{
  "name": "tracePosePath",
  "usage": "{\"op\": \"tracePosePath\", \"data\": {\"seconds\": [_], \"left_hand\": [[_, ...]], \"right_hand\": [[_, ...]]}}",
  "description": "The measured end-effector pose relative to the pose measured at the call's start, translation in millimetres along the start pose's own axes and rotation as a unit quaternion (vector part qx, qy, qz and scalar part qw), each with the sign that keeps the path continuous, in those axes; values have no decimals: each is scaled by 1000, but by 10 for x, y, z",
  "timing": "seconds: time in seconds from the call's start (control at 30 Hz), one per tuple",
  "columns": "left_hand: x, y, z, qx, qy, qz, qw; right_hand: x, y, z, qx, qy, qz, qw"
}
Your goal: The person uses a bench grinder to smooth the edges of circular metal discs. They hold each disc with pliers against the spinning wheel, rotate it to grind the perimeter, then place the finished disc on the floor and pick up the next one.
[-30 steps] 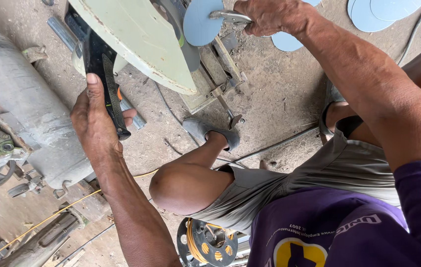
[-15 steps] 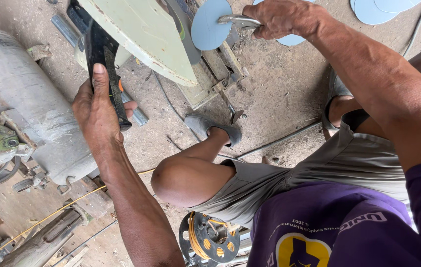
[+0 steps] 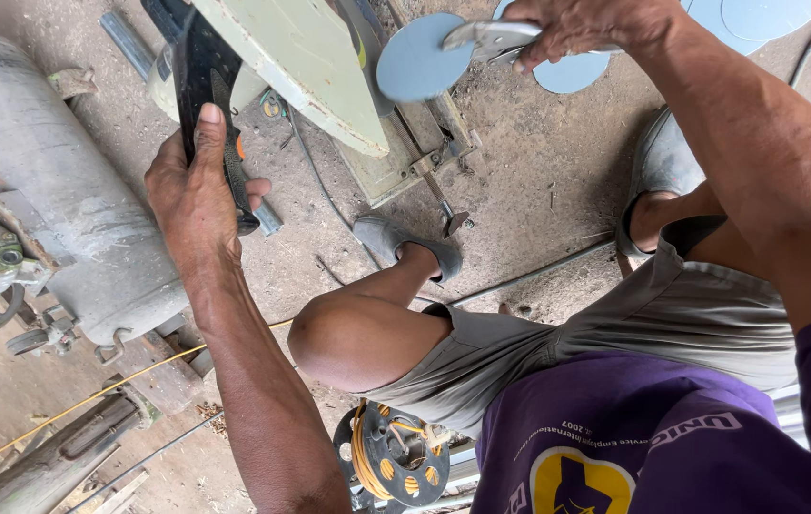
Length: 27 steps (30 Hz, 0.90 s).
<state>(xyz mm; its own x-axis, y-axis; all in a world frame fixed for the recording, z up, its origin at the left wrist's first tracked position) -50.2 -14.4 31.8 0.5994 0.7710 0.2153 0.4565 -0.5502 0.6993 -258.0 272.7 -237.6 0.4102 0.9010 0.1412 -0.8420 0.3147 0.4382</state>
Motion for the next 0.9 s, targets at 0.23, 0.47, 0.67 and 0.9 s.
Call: {"op": "tracePosePath", "data": {"seconds": [0.23,0.47,0.67,0.9], "left_hand": [[-29,6,10,21,11,3,1000],[-60,13,15,23,10,6,1000],[-65,17,12,28,6,3,1000],[-46,-26,-28,26,14,-3,1000]], "right_hand": [[36,-573,-139,-429,-89,-58,897],[-296,-1400,36,-526,-184,-78,826],[-505,-1708,120,-588,-212,-78,777],[-595,-1832,115,-579,-257,-111,766]]}}
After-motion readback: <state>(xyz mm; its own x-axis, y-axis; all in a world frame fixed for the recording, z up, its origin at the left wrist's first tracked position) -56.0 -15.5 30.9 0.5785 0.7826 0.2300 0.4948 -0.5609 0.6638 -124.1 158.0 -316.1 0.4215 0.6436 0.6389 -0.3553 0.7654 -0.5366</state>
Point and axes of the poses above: each hand's wrist, its own x-axis away from the middle knuckle, its own y-axis out of the back of the hand, z = x × y, the point moved 6 cm from there along -x, towards the middle knuckle
